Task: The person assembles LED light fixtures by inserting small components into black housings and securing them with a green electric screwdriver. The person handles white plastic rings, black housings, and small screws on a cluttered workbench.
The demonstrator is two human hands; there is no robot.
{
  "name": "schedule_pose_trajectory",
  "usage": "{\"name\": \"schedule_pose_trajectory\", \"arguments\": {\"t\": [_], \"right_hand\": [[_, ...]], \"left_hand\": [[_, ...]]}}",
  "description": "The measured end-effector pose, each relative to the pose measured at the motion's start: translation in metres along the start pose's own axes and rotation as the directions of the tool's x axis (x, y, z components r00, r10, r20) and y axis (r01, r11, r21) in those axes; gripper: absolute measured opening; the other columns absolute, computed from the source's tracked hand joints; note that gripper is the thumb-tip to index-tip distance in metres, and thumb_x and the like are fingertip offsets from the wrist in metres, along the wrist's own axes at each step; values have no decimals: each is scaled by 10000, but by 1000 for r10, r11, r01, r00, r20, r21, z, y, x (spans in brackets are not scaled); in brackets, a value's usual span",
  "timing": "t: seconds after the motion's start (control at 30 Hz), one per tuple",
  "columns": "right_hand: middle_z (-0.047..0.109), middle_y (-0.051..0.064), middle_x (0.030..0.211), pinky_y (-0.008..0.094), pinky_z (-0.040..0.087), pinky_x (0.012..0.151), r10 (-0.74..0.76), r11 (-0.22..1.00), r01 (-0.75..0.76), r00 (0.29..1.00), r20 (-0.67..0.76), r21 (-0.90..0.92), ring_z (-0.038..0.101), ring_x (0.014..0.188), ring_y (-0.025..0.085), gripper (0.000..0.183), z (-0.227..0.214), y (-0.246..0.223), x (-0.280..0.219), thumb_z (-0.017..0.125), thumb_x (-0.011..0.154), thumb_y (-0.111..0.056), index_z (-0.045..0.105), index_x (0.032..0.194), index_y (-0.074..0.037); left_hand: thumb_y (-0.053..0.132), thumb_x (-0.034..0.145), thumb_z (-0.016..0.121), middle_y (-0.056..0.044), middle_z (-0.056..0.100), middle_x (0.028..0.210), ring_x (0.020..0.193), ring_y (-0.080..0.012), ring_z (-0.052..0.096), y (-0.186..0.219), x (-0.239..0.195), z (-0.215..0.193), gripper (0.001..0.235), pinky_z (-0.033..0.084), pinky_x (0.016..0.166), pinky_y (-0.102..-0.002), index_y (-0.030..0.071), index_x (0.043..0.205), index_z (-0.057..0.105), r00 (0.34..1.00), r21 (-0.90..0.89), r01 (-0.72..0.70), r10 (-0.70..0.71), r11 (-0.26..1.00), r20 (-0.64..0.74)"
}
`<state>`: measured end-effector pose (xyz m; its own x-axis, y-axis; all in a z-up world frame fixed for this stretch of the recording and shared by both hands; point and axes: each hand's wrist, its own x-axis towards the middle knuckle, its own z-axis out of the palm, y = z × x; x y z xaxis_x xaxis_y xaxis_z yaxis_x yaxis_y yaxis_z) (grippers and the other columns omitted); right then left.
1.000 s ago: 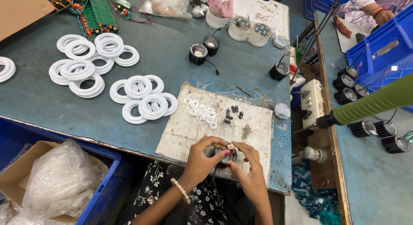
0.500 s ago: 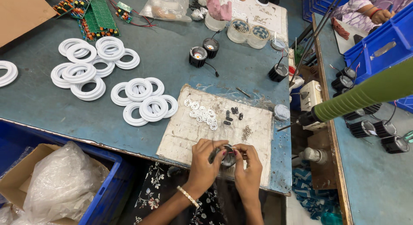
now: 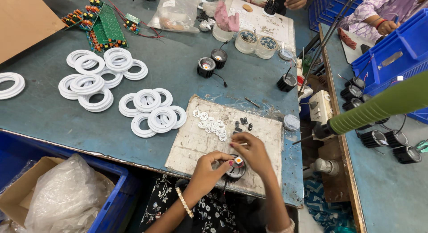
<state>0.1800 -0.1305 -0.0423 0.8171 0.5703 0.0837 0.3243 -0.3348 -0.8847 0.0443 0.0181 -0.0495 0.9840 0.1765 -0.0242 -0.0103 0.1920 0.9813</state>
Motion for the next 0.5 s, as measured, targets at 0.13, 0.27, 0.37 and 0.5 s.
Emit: {"name": "schedule_pose_trajectory", "arguments": {"t": [0.13,0.27,0.37,0.5], "right_hand": [[714,80,940,297,574,727,32,972,-37,999,-27,-233,683,818,169,359,20,-4,20,854,763,-209,687,1018,-19],[662,99,870,314,560,667,18,931,-19,1000,-5,-364,650,713,203,421,23,-1,34,905,707,-252,647,924,2],[634,101,851,334,546,650,-14,910,22,1000,22,-413,634,690,204,394,24,4,41,897,738,-256,640,887,3],[656,117,889,331,554,656,-26,910,38,999,35,-412,650,716,210,341,22,6,40,854,755,-209,646,938,-11]], "left_hand": [[87,877,743,-28,739,928,800,-59,612,-4,-1,0,163,492,723,-231,-6,1008,768,996,38,-91,91,995,-7],[102,883,734,-11,733,918,782,-47,598,-4,-1,0,151,487,705,-229,5,996,760,998,15,-57,57,998,-17],[120,895,732,-7,733,905,755,-48,575,-3,-1,2,150,480,686,-229,11,992,765,999,30,-43,44,999,-21],[123,897,746,-16,709,888,749,-55,556,-1,-2,5,160,460,677,-237,-6,988,767,995,71,-92,94,993,-16]]}}
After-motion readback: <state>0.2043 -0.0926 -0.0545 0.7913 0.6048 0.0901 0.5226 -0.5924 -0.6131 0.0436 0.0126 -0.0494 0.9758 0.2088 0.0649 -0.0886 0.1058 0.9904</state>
